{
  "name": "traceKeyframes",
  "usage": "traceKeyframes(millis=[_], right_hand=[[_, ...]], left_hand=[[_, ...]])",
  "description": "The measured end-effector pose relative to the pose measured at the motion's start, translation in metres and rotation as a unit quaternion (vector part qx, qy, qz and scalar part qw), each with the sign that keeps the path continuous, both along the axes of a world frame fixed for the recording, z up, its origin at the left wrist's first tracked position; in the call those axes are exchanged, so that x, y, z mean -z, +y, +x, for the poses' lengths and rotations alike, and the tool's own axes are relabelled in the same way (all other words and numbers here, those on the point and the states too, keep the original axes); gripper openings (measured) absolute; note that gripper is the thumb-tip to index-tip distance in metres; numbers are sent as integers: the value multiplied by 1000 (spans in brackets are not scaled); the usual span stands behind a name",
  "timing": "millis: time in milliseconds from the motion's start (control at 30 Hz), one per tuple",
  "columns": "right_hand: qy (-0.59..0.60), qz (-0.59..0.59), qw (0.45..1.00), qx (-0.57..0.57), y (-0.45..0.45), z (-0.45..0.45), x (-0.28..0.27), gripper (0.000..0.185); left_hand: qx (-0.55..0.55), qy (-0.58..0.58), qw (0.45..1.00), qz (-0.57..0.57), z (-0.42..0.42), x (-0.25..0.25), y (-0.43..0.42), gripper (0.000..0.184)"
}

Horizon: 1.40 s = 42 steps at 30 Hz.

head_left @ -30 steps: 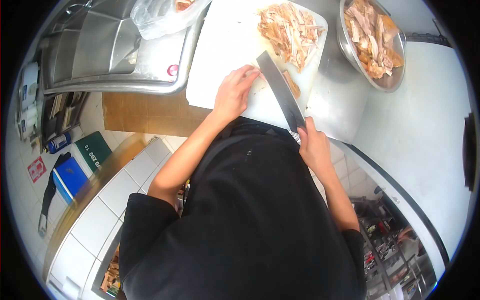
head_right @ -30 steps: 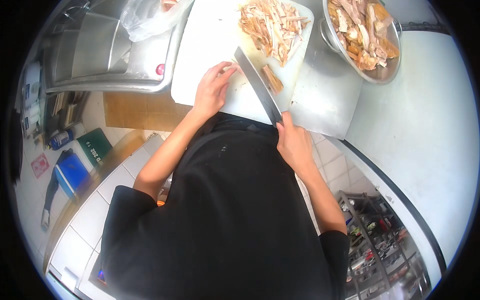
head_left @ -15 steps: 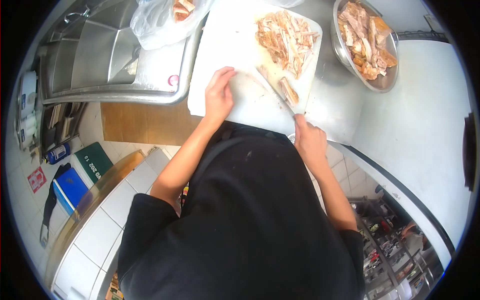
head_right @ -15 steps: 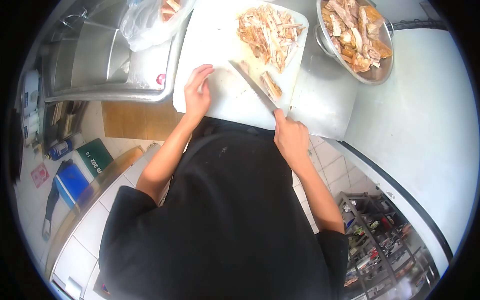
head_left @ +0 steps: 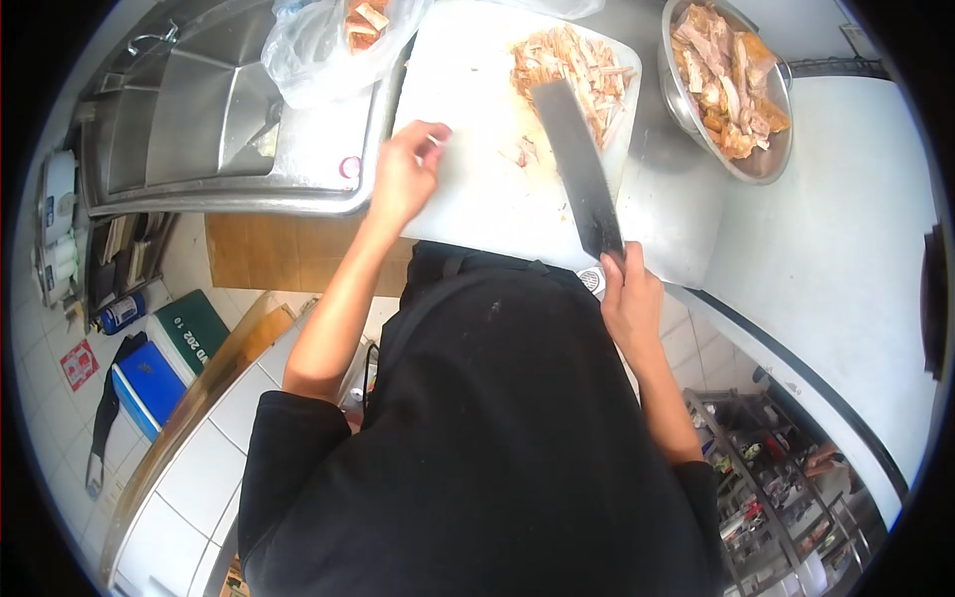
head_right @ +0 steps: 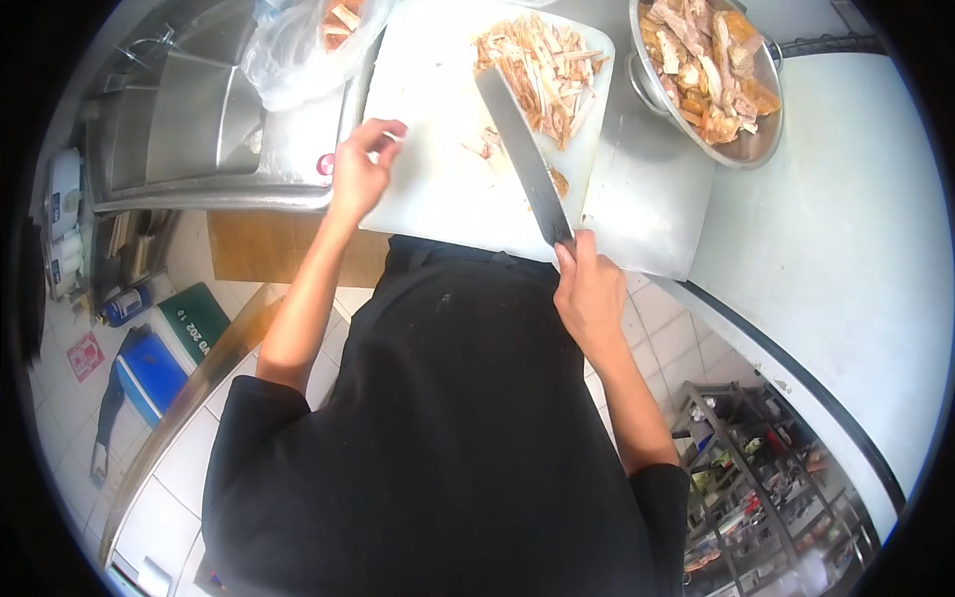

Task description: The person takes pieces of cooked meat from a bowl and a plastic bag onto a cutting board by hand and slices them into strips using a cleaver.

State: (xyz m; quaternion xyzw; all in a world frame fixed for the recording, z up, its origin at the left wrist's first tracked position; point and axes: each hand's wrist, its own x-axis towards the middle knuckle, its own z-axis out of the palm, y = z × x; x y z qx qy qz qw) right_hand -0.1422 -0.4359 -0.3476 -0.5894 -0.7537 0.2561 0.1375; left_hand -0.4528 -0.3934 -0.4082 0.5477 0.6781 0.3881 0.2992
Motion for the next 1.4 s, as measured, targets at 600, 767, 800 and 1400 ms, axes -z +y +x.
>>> traceKeyframes(millis=[600,767,800,1400], right_hand=[[-104,-69,991,-41,3,-16,17,19],[-144,-83,982,-84,20,-23,6,23],[-153,-77,981,-87,23,-23,-6,24],[-72,-68,994,-52,-4,-9,-4,21]], left_hand=[[-77,-20,994,70,40,50,-7,32],[-84,-39,995,46,24,46,-31,33],[-82,-37,995,34,22,45,-36,32],[-82,-125,989,-20,9,31,-46,33]])
